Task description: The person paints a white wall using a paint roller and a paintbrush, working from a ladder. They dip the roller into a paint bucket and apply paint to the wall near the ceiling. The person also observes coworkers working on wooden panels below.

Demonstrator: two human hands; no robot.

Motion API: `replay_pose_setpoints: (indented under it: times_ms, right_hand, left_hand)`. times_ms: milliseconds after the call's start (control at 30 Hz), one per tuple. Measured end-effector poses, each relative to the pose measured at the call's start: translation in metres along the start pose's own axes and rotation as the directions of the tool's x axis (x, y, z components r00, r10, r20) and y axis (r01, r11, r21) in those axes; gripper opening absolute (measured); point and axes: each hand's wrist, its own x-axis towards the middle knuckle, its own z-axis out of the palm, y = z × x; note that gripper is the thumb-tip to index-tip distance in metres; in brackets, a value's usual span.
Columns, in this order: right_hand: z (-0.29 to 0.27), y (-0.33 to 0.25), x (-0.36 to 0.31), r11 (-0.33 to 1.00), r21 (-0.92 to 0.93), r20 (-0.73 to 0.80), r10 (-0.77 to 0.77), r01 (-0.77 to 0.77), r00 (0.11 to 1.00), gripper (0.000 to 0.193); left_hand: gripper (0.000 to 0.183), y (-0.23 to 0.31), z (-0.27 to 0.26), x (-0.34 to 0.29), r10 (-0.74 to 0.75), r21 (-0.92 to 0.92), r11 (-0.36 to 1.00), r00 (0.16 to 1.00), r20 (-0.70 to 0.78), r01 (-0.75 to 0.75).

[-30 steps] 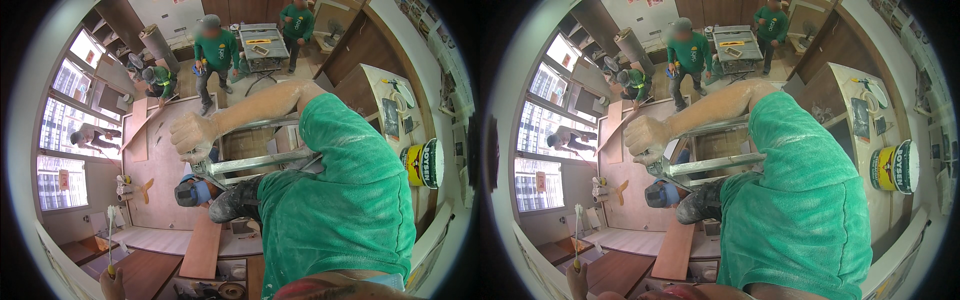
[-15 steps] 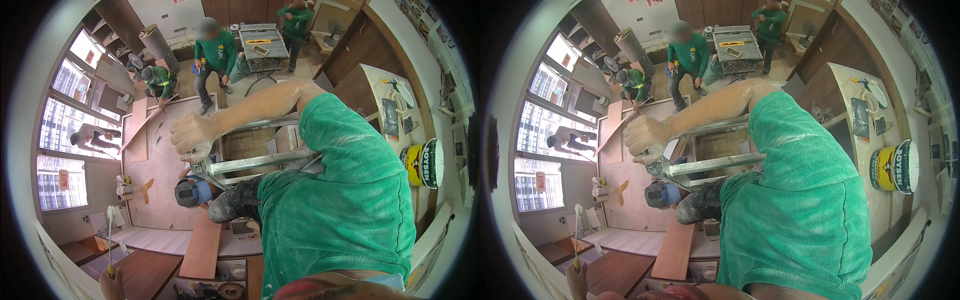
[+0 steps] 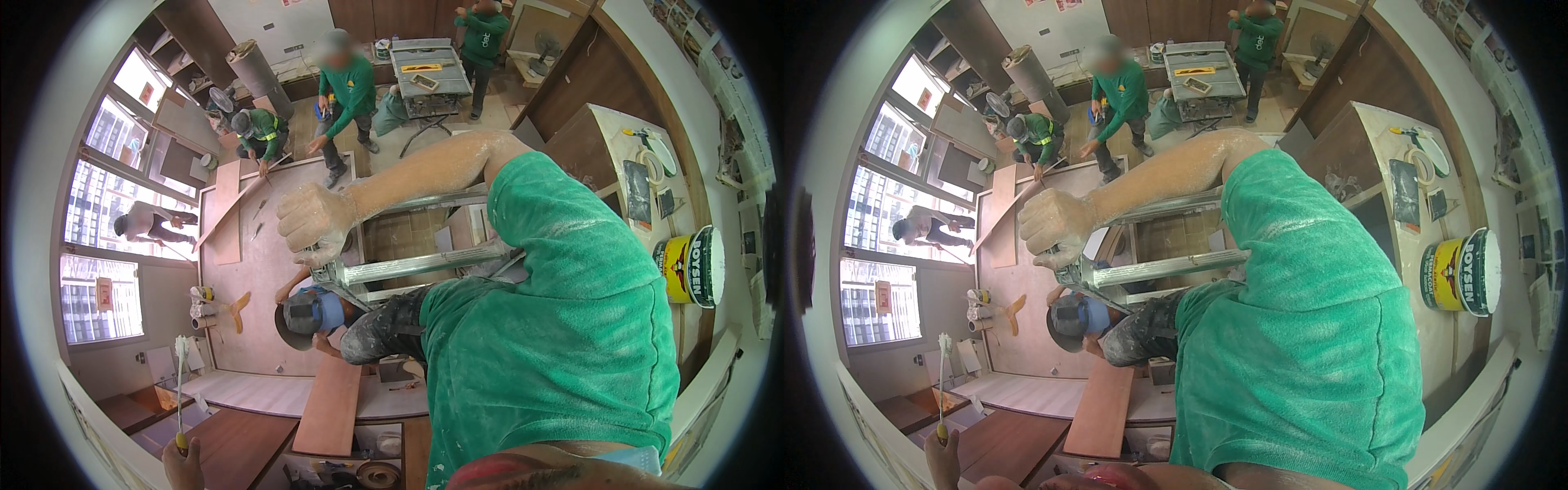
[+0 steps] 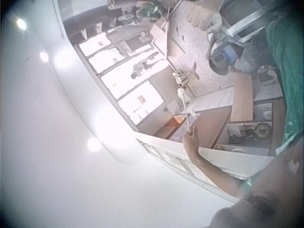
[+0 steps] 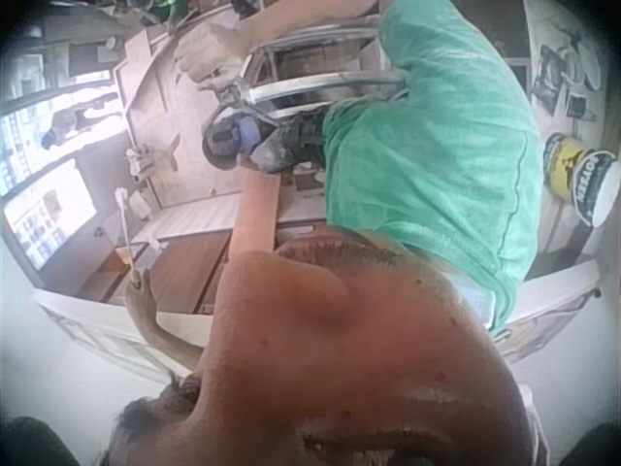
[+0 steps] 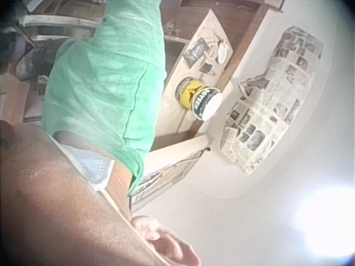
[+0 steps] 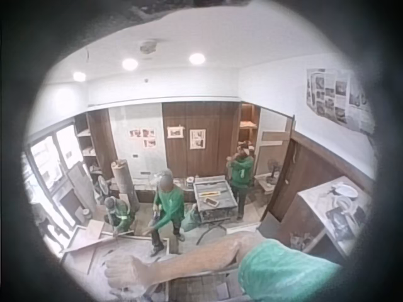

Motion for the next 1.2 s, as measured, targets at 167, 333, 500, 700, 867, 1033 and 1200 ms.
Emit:
replay_pose_setpoints:
  times_ms: [167,333,500,700,867,1033,1200]
  right_hand:
    - [0.001,0.000,0.000,1.000,0.001,-0.001,0.002,-0.002,1.000,0.032]
    - [0.001,0.000,0.000,1.000,0.000,0.004,0.009,-0.009,1.000,0.034]
    - [0.000,0.000,0.001,1.000,0.012,0.005,0.013,-0.013,1.000,0.035]
    - [0.002,-0.001,0.001,1.000,0.009,-0.018,0.002,-0.002,1.000,0.035]
    - [-0.004,-0.003,-0.001,0.999,-0.012,0.032,0.034,-0.033,0.999,0.032]
    - [0.003,0.000,0.001,1.000,0.022,-0.011,-0.001,0.001,1.000,0.030]
    - [0.002,0.004,0.004,1.000,0.016,0.101,-0.024,0.023,0.995,0.025]
  left_hand:
    - [0.055,0.000,-0.001,0.000,0.003,0.012,1.000,1.000,0.002,-0.003]
    - [0.055,0.001,-0.001,0.000,0.011,0.000,1.000,1.000,0.004,-0.011]
    - [0.054,0.004,-0.003,-0.001,0.004,-0.006,1.000,1.000,0.005,-0.004]
    - [0.046,-0.006,0.005,0.001,0.030,-0.049,0.998,0.998,-0.056,-0.032]
    - [0.039,-0.020,0.018,0.011,0.077,-0.070,0.994,0.983,-0.166,-0.090]
    - [0.037,0.008,0.008,-0.002,-0.017,-0.068,0.998,0.989,-0.149,0.007]
    - [0.037,-0.009,0.015,0.000,0.026,-0.025,0.999,0.993,-0.119,-0.029]
